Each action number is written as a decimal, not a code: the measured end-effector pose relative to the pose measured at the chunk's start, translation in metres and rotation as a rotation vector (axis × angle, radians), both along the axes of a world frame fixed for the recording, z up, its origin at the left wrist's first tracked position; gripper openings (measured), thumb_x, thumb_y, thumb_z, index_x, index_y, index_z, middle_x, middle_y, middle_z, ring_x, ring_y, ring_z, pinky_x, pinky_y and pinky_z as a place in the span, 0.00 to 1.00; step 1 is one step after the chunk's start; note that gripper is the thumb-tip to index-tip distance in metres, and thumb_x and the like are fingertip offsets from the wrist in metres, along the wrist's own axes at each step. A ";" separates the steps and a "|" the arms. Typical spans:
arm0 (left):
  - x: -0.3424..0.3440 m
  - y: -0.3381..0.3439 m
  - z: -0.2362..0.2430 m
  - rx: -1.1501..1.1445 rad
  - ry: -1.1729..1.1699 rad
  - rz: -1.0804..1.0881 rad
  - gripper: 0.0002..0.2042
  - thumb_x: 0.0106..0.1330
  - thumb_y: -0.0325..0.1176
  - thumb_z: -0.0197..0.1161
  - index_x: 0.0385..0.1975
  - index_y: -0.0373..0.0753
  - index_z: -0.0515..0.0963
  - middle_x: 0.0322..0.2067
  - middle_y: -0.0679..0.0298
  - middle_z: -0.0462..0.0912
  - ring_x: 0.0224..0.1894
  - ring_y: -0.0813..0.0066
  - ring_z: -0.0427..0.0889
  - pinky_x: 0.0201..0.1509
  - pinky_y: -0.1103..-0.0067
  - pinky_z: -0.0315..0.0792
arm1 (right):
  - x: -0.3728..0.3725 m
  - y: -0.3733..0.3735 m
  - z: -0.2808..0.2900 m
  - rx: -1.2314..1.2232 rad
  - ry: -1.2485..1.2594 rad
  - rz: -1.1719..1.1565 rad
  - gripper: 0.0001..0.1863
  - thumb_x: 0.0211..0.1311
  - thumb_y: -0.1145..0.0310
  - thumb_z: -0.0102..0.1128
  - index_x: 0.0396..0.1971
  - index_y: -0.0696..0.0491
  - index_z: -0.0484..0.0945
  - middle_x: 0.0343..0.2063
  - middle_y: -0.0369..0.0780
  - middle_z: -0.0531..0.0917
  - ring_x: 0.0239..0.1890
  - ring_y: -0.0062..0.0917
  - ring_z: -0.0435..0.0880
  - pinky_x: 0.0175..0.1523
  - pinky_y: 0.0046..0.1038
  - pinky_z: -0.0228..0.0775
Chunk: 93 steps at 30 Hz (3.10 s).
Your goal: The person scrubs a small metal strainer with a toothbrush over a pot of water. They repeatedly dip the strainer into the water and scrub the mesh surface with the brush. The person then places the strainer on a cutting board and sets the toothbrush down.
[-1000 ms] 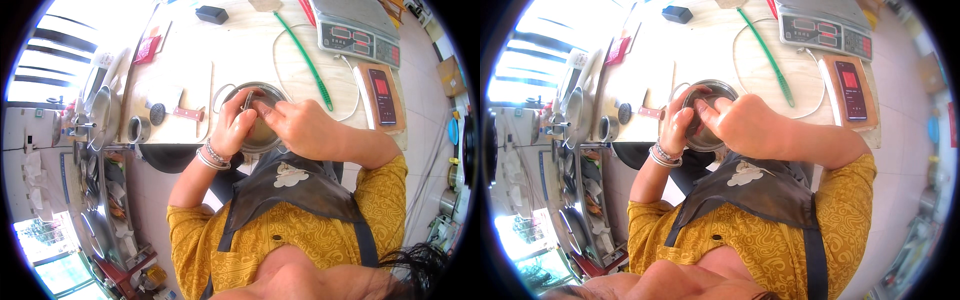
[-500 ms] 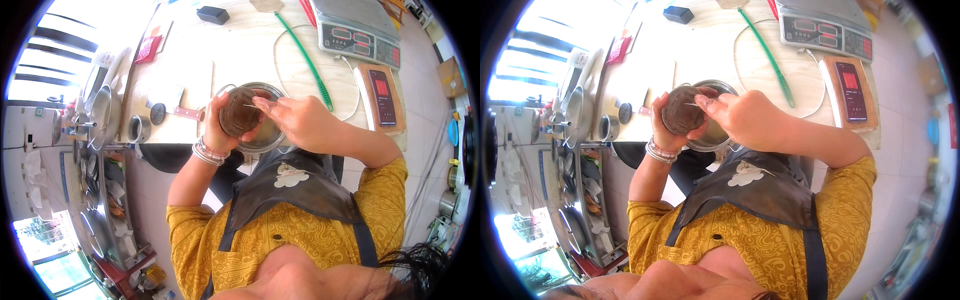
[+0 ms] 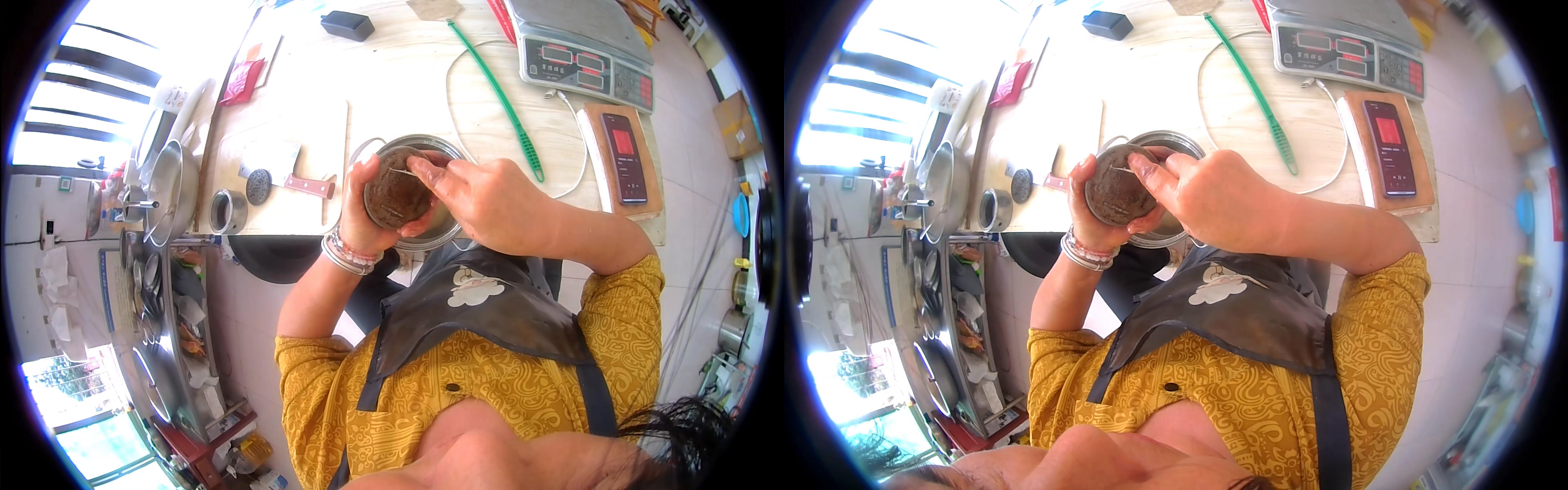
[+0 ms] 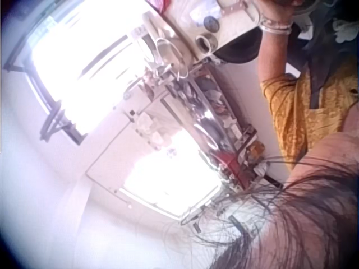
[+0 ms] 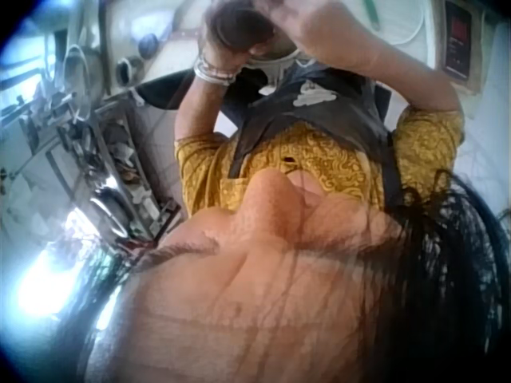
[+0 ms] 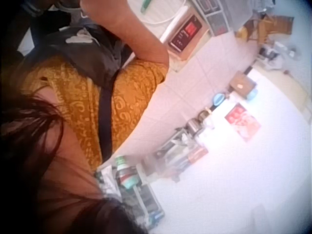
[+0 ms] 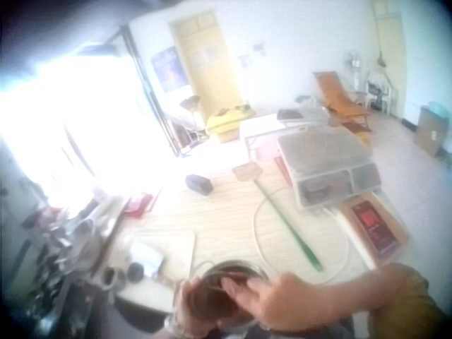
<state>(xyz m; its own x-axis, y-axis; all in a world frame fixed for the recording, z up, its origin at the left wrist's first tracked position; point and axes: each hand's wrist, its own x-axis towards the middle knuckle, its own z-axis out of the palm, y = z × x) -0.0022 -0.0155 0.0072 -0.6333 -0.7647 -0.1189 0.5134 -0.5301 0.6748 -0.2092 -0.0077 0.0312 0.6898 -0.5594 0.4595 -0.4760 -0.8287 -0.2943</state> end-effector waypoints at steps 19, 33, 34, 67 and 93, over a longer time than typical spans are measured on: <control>0.009 -0.014 -0.004 -0.224 -0.416 0.252 0.41 0.62 0.63 0.50 0.57 0.25 0.68 0.28 0.61 0.78 0.19 0.78 0.71 0.20 0.83 0.63 | -0.014 0.006 0.006 0.197 0.005 -0.024 0.22 0.62 0.76 0.54 0.56 0.63 0.73 0.25 0.48 0.78 0.27 0.38 0.82 0.32 0.33 0.76; 0.002 0.003 0.002 0.019 -0.078 0.007 0.37 0.65 0.64 0.41 0.54 0.33 0.72 0.32 0.55 0.79 0.18 0.72 0.71 0.17 0.81 0.59 | -0.003 0.001 0.001 -0.028 0.067 0.004 0.30 0.51 0.77 0.57 0.59 0.64 0.70 0.34 0.47 0.82 0.28 0.35 0.84 0.32 0.30 0.79; 0.002 0.005 -0.001 0.019 -0.071 -0.001 0.37 0.65 0.65 0.41 0.54 0.34 0.72 0.32 0.56 0.79 0.18 0.72 0.71 0.17 0.82 0.59 | -0.002 -0.001 0.001 -0.058 0.062 0.022 0.30 0.51 0.77 0.57 0.58 0.64 0.70 0.35 0.47 0.82 0.28 0.36 0.84 0.32 0.31 0.79; -0.005 0.000 -0.006 -0.980 -0.921 0.320 0.25 0.60 0.45 0.60 0.47 0.27 0.71 0.32 0.44 0.77 0.36 0.55 0.78 0.42 0.68 0.72 | -0.015 -0.017 -0.001 1.481 -0.425 0.001 0.10 0.71 0.74 0.47 0.45 0.59 0.77 0.18 0.32 0.69 0.18 0.13 0.66 0.19 0.18 0.57; 0.018 -0.009 -0.001 -0.154 -0.083 0.134 0.35 0.66 0.58 0.44 0.58 0.29 0.68 0.33 0.54 0.79 0.15 0.74 0.68 0.17 0.82 0.61 | -0.013 -0.003 0.007 0.482 -0.221 0.031 0.19 0.67 0.73 0.52 0.57 0.58 0.74 0.38 0.50 0.83 0.33 0.42 0.84 0.38 0.32 0.76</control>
<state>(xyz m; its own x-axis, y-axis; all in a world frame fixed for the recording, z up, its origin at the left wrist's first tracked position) 0.0158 -0.0246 0.0064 -0.5173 -0.8548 -0.0412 0.5119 -0.3477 0.7855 -0.2218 -0.0107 0.0380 0.6256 -0.7236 0.2915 -0.3369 -0.5875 -0.7357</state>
